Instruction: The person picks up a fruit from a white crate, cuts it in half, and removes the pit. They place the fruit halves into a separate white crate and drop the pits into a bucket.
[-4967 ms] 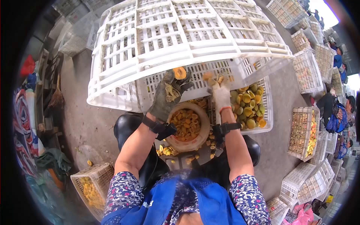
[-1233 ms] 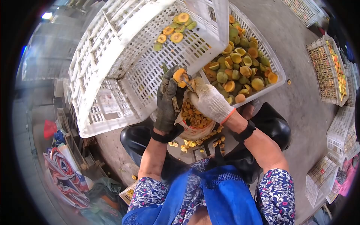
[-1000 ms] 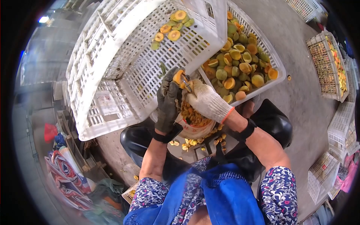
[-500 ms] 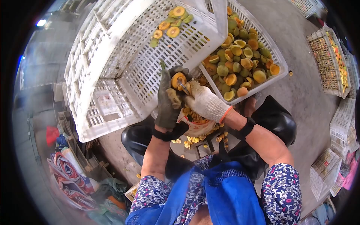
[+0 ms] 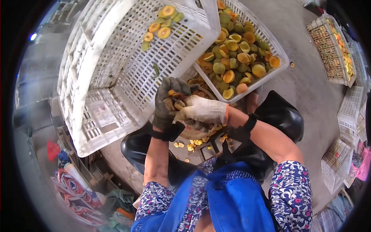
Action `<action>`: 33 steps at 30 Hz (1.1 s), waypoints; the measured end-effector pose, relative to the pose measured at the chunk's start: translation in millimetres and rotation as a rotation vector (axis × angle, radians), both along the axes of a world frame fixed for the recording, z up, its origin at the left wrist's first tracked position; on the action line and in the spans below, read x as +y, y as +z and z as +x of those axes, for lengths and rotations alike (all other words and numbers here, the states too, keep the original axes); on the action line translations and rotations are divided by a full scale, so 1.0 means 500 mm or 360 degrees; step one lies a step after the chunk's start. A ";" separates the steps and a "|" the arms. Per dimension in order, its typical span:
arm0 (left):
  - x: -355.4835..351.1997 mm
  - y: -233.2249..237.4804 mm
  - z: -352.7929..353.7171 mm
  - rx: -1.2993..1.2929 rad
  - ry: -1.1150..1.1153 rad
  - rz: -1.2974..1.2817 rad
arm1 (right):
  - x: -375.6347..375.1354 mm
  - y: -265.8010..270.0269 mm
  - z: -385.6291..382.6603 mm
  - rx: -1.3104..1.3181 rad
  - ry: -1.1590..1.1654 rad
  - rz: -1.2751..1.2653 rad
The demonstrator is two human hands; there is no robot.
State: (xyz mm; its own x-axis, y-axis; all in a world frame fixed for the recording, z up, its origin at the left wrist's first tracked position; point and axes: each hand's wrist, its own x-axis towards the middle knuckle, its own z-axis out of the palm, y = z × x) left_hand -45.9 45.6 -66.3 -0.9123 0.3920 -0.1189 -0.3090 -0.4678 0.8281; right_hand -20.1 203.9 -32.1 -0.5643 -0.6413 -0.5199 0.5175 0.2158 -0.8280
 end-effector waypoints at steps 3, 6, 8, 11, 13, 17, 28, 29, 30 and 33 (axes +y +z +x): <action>-0.024 -0.008 0.000 -0.0379 0.0164 0.0192 | 0.005 0.008 -0.006 -0.0394 0.0010 -0.0384; -0.054 -0.002 -0.025 -0.0328 0.0516 -0.0109 | -0.029 -0.113 0.054 0.1137 0.0652 0.0374; -0.074 -0.032 -0.045 -0.0256 0.0531 -0.0223 | -0.016 -0.083 0.082 0.0938 0.0670 0.0808; -0.007 -0.013 -0.068 -0.0318 0.0310 -0.0281 | -0.007 -0.079 0.079 0.0953 0.0678 0.0940; 0.035 0.007 -0.119 -0.0067 0.0279 -0.0302 | -0.006 -0.065 0.068 0.0988 0.0629 0.0937; 0.000 -0.056 -0.320 0.0533 0.0539 -0.1630 | 0.000 -0.063 0.069 0.1006 0.0532 0.0935; 0.033 -0.116 -0.377 0.0824 0.0663 -0.2444 | 0.025 -0.102 0.020 0.1424 0.0025 0.0874; 0.027 -0.110 -0.366 0.0773 0.0585 -0.2302 | 0.035 -0.080 0.008 0.1570 -0.0067 0.0893; 0.024 -0.093 -0.347 0.0721 0.0505 -0.2164 | 0.045 -0.059 -0.004 0.1713 -0.0163 0.0906; 0.027 -0.011 -0.230 0.0106 0.0281 -0.0908 | 0.061 -0.068 -0.034 0.2039 -0.0427 0.0907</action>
